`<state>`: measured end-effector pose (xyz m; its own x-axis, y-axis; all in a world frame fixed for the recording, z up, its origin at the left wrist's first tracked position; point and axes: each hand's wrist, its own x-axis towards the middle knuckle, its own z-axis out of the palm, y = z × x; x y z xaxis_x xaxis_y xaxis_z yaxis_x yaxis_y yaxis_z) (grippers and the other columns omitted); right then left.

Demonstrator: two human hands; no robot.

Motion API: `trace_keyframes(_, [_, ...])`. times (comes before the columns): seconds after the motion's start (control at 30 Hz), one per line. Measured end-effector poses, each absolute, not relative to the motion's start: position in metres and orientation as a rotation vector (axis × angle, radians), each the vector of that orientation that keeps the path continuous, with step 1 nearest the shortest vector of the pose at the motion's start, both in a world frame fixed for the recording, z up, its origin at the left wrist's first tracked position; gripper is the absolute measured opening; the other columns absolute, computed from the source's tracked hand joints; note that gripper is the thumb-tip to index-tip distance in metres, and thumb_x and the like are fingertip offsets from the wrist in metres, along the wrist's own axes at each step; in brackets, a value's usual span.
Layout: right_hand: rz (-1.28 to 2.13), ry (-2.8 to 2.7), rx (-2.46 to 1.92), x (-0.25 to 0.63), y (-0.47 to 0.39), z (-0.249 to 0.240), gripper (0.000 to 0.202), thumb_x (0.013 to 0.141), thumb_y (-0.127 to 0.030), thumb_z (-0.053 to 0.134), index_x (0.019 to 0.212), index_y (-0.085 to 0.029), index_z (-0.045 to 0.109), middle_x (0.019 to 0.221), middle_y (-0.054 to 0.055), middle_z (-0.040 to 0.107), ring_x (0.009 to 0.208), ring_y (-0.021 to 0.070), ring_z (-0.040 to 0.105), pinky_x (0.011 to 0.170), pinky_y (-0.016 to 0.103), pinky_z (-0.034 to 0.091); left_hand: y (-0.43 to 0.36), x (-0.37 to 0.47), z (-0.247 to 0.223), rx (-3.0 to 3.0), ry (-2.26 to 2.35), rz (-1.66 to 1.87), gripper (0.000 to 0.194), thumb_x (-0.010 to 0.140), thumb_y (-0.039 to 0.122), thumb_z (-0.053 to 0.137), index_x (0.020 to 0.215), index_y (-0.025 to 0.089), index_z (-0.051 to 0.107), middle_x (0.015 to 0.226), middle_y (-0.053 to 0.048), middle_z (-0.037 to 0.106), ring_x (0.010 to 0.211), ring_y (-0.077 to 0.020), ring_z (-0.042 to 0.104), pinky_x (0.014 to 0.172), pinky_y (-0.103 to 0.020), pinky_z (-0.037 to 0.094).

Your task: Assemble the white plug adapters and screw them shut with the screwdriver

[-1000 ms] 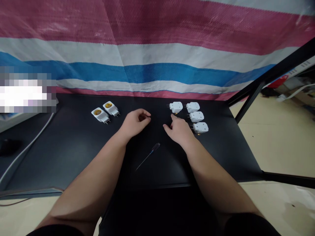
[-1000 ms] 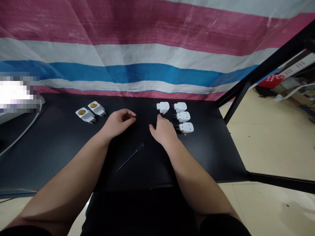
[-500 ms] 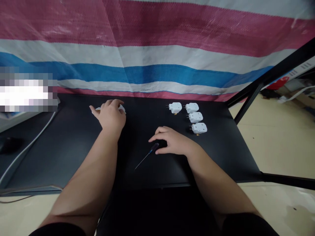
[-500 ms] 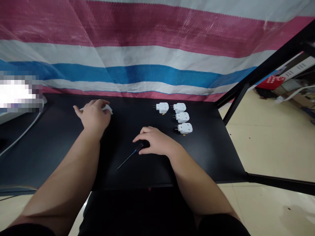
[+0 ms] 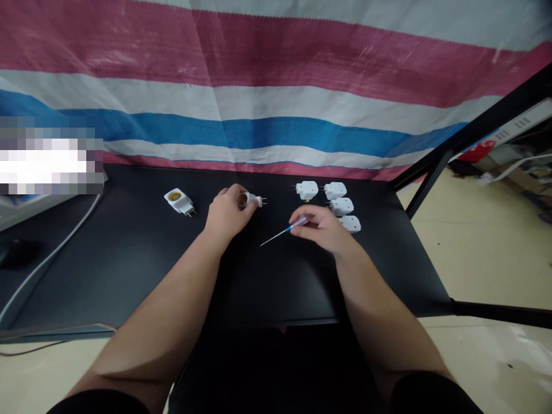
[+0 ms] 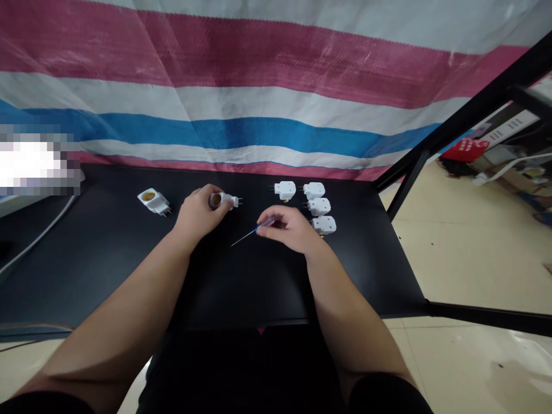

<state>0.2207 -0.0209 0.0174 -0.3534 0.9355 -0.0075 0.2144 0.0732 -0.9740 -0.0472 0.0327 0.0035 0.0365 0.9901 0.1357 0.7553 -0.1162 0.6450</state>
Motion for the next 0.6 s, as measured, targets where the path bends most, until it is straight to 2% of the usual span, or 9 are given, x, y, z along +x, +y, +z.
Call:
trace_keyframes(0.07, [1.164, -1.54, -1.192, 0.225, -0.015, 0.02, 0.03, 0.084, -0.043, 0.088, 0.103, -0.022, 0.078, 0.094, 0.003, 0.076, 0.088, 0.0186, 0.072, 0.088, 0.038, 0.062, 0.034, -0.046, 0.001, 1.807, 1.617, 0.873, 0.026, 0.088, 0.034, 0.079, 0.106, 0.021, 0.063, 0.098, -0.005, 0.07, 0.087, -0.0235, 0.067, 0.086, -0.038, 0.054])
trace_keyframes(0.13, [1.056, -1.499, -1.189, 0.226, -0.009, 0.025, 0.028, 0.087, -0.042, 0.086, 0.106, -0.022, 0.079, 0.096, 0.003, 0.077, 0.087, 0.0188, 0.074, 0.091, 0.041, 0.064, 0.035, -0.044, -0.004, 1.698, 1.408, 0.944, 0.037, 0.081, 0.027, 0.081, 0.109, 0.021, 0.059, 0.106, -0.004, 0.07, 0.082, -0.0176, 0.065, 0.082, -0.033, 0.054])
trace_keyframes(0.2, [0.999, -1.497, -1.156, 0.224, -0.003, 0.032, 0.029, 0.09, -0.041, 0.083, 0.112, -0.022, 0.078, 0.097, 0.003, 0.077, 0.086, 0.0194, 0.075, 0.091, 0.044, 0.067, 0.034, -0.04, -0.008, 1.638, 1.161, 0.976, 0.053, 0.075, 0.023, 0.082, 0.122, 0.021, 0.058, 0.118, -0.006, 0.068, 0.086, -0.0161, 0.067, 0.083, -0.031, 0.055])
trace_keyframes(0.27, [0.917, -1.502, -1.126, 0.22, 0.0, 0.04, 0.034, 0.093, -0.042, 0.08, 0.122, -0.024, 0.075, 0.099, 0.003, 0.076, 0.089, 0.0207, 0.077, 0.09, 0.044, 0.069, 0.031, -0.036, -0.011, 1.657, 0.937, 0.939, 0.063, 0.075, 0.021, 0.082, 0.134, 0.019, 0.06, 0.125, -0.01, 0.067, 0.094, -0.0186, 0.07, 0.088, -0.033, 0.057])
trace_keyframes(0.4, [0.728, -1.559, -1.212, 0.208, 0.002, 0.055, 0.05, 0.101, -0.034, 0.071, 0.149, -0.031, 0.056, 0.108, 0.003, 0.072, 0.098, 0.0225, 0.079, 0.091, 0.041, 0.07, 0.022, -0.028, -0.01, 1.751, 0.69, 0.838, 0.055, 0.082, 0.023, 0.083, 0.135, 0.019, 0.069, 0.129, -0.014, 0.07, 0.11, -0.0252, 0.073, 0.102, -0.041, 0.058])
trace_keyframes(0.5, [0.651, -1.651, -1.272, 0.2, 0.001, 0.054, 0.049, 0.104, -0.031, 0.066, 0.151, -0.031, 0.052, 0.115, 0.006, 0.072, 0.104, 0.0235, 0.079, 0.091, 0.04, 0.069, 0.019, -0.025, -0.009, 1.83, 0.624, 0.801, 0.046, 0.087, 0.022, 0.082, 0.131, 0.02, 0.07, 0.131, -0.013, 0.074, 0.123, -0.0274, 0.072, 0.115, -0.045, 0.054])
trace_keyframes(0.6, [0.634, -1.693, -1.198, 0.197, 0.0, 0.043, 0.043, 0.106, -0.034, 0.064, 0.147, -0.029, 0.054, 0.117, 0.007, 0.072, 0.103, 0.0226, 0.079, 0.092, 0.039, 0.069, 0.02, -0.024, -0.01, 1.954, 0.651, 0.761, 0.042, 0.088, 0.02, 0.081, 0.129, 0.022, 0.071, 0.13, -0.01, 0.077, 0.122, -0.0266, 0.073, 0.114, -0.045, 0.054])
